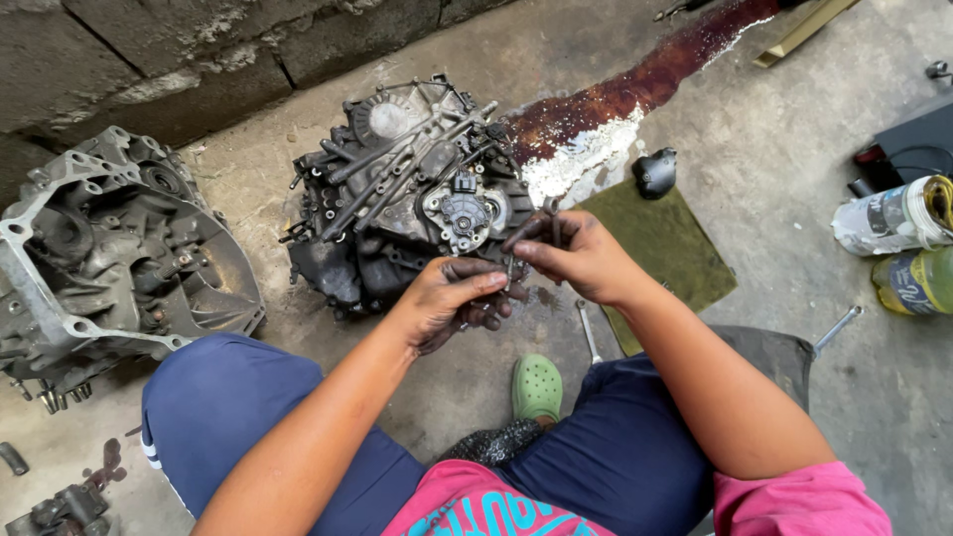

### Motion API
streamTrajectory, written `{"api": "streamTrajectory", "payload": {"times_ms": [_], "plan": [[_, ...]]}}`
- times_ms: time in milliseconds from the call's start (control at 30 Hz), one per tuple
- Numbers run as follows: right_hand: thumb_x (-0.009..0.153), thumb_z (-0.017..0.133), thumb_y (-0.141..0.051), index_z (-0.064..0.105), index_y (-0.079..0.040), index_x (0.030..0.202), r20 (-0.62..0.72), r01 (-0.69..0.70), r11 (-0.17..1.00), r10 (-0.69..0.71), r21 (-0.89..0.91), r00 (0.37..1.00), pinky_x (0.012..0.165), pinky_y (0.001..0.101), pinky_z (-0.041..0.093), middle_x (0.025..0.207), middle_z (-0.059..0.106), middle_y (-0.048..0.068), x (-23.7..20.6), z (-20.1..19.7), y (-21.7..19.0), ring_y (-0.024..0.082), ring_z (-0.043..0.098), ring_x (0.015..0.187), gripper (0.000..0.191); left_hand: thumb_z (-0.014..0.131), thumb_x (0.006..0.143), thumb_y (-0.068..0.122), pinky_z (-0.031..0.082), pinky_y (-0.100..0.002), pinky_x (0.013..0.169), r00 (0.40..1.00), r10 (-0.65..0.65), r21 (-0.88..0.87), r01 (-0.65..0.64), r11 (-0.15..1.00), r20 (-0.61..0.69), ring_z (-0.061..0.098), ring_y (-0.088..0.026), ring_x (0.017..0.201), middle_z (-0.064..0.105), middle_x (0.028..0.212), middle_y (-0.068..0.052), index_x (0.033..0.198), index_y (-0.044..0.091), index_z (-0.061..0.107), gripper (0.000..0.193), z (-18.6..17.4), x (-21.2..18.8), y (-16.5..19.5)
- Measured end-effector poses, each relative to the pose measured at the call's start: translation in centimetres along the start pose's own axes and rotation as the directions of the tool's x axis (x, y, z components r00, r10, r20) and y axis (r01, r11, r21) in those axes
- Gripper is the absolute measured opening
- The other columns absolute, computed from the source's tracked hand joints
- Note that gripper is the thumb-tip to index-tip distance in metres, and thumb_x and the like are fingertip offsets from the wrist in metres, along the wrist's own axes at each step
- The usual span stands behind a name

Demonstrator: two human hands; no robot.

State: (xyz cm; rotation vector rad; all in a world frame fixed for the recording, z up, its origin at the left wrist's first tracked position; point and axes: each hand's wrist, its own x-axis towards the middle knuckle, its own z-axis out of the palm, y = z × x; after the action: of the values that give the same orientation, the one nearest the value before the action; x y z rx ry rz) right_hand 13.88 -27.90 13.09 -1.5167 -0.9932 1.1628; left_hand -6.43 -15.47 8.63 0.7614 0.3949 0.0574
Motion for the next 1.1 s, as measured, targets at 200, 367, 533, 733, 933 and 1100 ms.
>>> {"api": "streamTrajectory", "payload": {"times_ms": [200, 367, 533, 733, 933, 1100], "plan": [[0.097, 0.071, -0.018, 0.074, -0.001, 0.110, 0.129, -0.094, 0.956, 0.060, 0.279, 0.990, 0.053, 0.0232, 0.035, 0.074, 0.061, -0.002, -0.1, 0.0, 1.0, 0.005, 0.046, 0.060, 0.022, 0.076, 0.092, 0.014, 0.057, -0.030, 0.060, 0.998, -0.013, -0.052, 0.017, 0.999, 0.064, 0.070, -0.015, 0.071, 0.077, 0.096, -0.014, 0.110, -0.003, 0.073, 0.024, 0.0, -0.4, -0.1], [0.096, 0.071, -0.018, 0.072, -0.001, 0.112, 0.169, -0.094, 0.940, 0.040, 0.327, 0.985, 0.053, 0.0239, 0.034, 0.074, 0.060, -0.001, 0.0, -0.1, 1.6, 0.006, 0.046, 0.060, 0.023, 0.077, 0.090, 0.013, 0.056, -0.029, 0.061, 0.998, 0.002, -0.003, -0.002, 1.000, 0.070, 0.070, -0.013, 0.072, 0.077, 0.096, -0.011, 0.109, -0.001, 0.074, 0.024, -0.3, -0.3, 0.0], [0.097, 0.072, -0.020, 0.072, -0.001, 0.113, 0.155, -0.033, 0.964, -0.009, 0.264, 0.988, 0.057, 0.0243, 0.039, 0.074, 0.058, -0.002, -0.1, -0.5, 1.5, 0.007, 0.050, 0.063, 0.024, 0.078, 0.089, 0.011, 0.058, -0.031, 0.063, 0.999, 0.026, -0.019, -0.026, 0.999, 0.029, 0.074, -0.017, 0.076, 0.076, 0.094, -0.010, 0.109, 0.000, 0.072, 0.024, -0.4, -0.2, 0.1], [0.092, 0.077, -0.013, 0.072, -0.001, 0.109, -0.027, 0.030, 0.991, -0.027, 0.129, 0.999, 0.060, 0.0231, 0.043, 0.087, 0.069, 0.001, -0.4, -0.2, 0.6, 0.006, 0.054, 0.071, 0.021, 0.079, 0.087, 0.006, 0.059, -0.028, 0.075, 0.952, 0.291, 0.154, -0.275, 0.949, -0.095, 0.074, -0.015, 0.086, 0.076, 0.098, -0.010, 0.112, -0.002, 0.070, 0.028, 0.1, -0.3, 0.6], [0.088, 0.077, 0.000, 0.070, -0.002, 0.111, -0.097, 0.132, 0.986, -0.123, 0.099, 0.988, 0.074, 0.0241, 0.055, 0.097, 0.072, 0.003, -1.8, 0.8, -0.9, 0.007, 0.066, 0.084, 0.024, 0.078, 0.087, -0.006, 0.059, -0.028, 0.089, 0.820, 0.554, 0.246, -0.513, 0.822, -0.143, 0.071, -0.014, 0.097, 0.074, 0.106, -0.012, 0.120, -0.005, 0.064, 0.036, 1.0, -1.6, 1.1], [0.089, 0.076, 0.006, 0.067, 0.000, 0.106, -0.065, 0.374, 0.927, -0.372, 0.032, 0.926, 0.089, 0.0308, 0.054, 0.113, 0.072, 0.011, -2.7, 1.8, -1.9, 0.017, 0.067, 0.103, 0.021, 0.076, 0.089, -0.010, 0.060, -0.030, 0.094, 0.791, 0.596, 0.201, -0.566, 0.799, -0.141, 0.072, -0.016, 0.102, 0.072, 0.110, -0.014, 0.123, -0.006, 0.062, 0.037, 1.9, -2.8, 1.6]]}}
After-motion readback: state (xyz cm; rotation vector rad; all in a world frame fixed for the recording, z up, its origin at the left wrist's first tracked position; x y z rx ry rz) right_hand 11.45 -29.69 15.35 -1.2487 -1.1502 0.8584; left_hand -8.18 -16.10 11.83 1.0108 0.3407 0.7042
